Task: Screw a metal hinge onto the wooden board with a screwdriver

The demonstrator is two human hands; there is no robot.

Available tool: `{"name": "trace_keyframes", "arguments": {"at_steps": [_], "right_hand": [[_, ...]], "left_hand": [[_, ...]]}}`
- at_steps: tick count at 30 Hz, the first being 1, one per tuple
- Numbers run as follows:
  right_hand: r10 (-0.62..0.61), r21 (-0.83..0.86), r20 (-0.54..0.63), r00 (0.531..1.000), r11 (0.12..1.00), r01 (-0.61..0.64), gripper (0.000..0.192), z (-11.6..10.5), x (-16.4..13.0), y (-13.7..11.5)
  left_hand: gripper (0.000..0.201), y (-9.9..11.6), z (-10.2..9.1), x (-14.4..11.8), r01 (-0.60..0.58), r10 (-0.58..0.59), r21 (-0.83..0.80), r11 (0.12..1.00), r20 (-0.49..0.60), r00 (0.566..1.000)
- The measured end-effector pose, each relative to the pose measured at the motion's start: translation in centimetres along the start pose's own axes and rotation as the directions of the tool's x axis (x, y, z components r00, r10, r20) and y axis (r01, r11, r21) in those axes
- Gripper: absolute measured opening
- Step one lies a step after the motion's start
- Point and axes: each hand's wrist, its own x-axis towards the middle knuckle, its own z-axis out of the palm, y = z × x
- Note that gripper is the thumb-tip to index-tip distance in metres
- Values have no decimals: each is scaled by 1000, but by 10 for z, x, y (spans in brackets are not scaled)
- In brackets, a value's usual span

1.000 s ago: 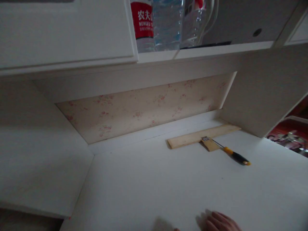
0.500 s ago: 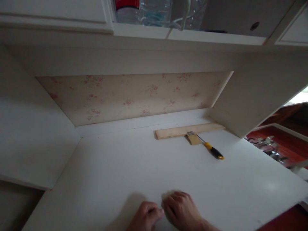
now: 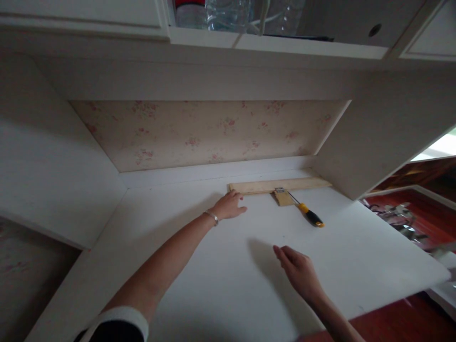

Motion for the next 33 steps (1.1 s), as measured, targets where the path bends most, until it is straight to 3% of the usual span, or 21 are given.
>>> {"name": "trace_keyframes", "arguments": {"at_steps": [2,4,6,8,13,17,23,25,28,31,33], "right_hand": [[70,-105,-84,994,991,-79,40,-18,9,26],[54,-180,-264,963,978,-104,41,-31,20,53],[-16,-300,-455,890,944,-136,49,-39,33,77],[5,-361,-567,824,897,-253,58,-42,46,95],[262,-354,-479,838,816,-457,69,-38,74,116],[340,-354,-453,824,780,-516,71,-39,94,123],[223,-539,-317,922,757,-369,54,-43,120,136],[188,-538,-311,932,773,-335,53,-44,123,138],[173,-416,-359,917,850,-323,56,-45,114,135],[184,-263,-394,901,916,-302,59,-53,86,125],[282,-87,-433,856,932,-352,58,-63,59,117]], "left_hand": [[53,-10,7,27,39,-44,135,990,31,999],[60,-17,13,46,67,-79,226,972,46,996],[66,-21,19,59,73,-90,270,960,53,994],[71,-24,25,69,72,-91,284,956,55,994],[73,-30,43,90,71,-82,289,955,29,996],[78,-28,56,107,43,-30,312,949,-45,999],[78,-16,60,120,66,-74,312,948,15,997],[74,-13,57,116,66,-74,317,946,15,997],[67,-10,50,101,49,-60,316,948,24,998],[64,-11,36,79,55,-68,322,945,28,997],[64,-13,24,59,70,-81,329,942,19,997]]}}
